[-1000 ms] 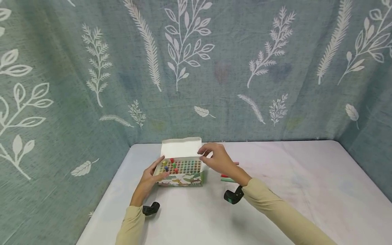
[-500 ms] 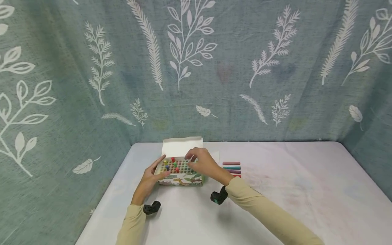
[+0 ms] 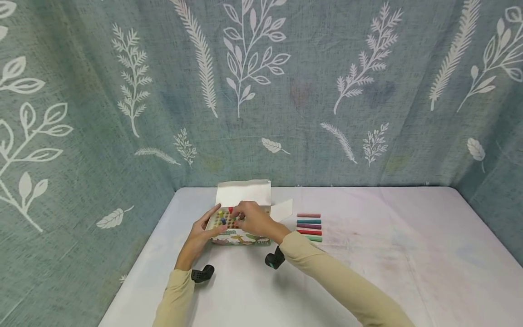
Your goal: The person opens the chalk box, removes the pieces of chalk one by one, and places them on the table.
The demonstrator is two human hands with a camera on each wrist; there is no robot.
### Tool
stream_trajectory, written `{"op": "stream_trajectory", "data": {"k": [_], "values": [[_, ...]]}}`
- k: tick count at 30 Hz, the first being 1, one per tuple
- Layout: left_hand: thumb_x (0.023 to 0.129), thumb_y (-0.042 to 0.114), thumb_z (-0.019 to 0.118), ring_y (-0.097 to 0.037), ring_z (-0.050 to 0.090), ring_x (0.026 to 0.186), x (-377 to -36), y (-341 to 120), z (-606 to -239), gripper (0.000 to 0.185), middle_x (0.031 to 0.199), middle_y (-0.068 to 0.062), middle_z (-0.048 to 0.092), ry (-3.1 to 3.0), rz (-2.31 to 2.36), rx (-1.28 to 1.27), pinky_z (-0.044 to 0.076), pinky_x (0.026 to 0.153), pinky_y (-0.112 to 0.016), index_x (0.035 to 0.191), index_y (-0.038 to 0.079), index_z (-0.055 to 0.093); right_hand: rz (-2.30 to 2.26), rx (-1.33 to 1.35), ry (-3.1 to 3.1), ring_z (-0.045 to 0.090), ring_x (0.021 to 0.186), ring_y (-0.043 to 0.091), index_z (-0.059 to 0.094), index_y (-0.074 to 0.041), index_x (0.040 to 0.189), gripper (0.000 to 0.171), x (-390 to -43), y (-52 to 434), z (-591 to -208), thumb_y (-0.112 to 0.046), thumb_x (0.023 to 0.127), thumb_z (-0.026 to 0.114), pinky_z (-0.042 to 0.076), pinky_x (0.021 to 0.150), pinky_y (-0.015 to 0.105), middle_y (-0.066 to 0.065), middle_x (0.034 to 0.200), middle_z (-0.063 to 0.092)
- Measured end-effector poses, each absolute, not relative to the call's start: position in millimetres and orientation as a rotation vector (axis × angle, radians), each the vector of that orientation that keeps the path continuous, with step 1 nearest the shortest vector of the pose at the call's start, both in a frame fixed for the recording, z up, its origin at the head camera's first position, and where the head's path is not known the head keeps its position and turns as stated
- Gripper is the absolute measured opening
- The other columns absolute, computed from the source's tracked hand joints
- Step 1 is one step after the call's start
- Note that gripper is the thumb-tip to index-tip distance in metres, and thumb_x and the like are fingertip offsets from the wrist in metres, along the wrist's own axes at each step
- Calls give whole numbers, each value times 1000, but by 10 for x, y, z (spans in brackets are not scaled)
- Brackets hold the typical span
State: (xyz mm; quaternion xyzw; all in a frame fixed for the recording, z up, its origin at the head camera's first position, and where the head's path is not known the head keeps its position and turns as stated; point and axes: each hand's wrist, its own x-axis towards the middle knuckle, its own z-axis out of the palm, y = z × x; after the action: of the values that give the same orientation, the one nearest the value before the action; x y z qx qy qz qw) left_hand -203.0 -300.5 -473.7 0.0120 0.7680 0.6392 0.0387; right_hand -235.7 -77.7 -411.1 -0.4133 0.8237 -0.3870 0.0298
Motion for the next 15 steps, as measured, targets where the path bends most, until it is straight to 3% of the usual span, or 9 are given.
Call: {"op": "stream_trajectory", "data": {"k": [5,15], "values": [[86,18,72,-24,52,112,-1942,-2930,-4575,79,140,-15,41,2347,1955,52,48,86,-35,151,22,28,-1066,-1327,2540,58,75,8,72,-3,95,10,-2390,-834,-4166,-1,88,65,47,66,17,7,93,65],[85,16,72,-23,53,112,-1940,-2923,-4576,78,139,-14,42,2338,1973,51,48,86,-35,150,23,29,-835,-1381,2661,57,71,5,74,-9,90,11,-2384,-886,-4156,-1,87,67,46,63,17,1,87,66]]}}
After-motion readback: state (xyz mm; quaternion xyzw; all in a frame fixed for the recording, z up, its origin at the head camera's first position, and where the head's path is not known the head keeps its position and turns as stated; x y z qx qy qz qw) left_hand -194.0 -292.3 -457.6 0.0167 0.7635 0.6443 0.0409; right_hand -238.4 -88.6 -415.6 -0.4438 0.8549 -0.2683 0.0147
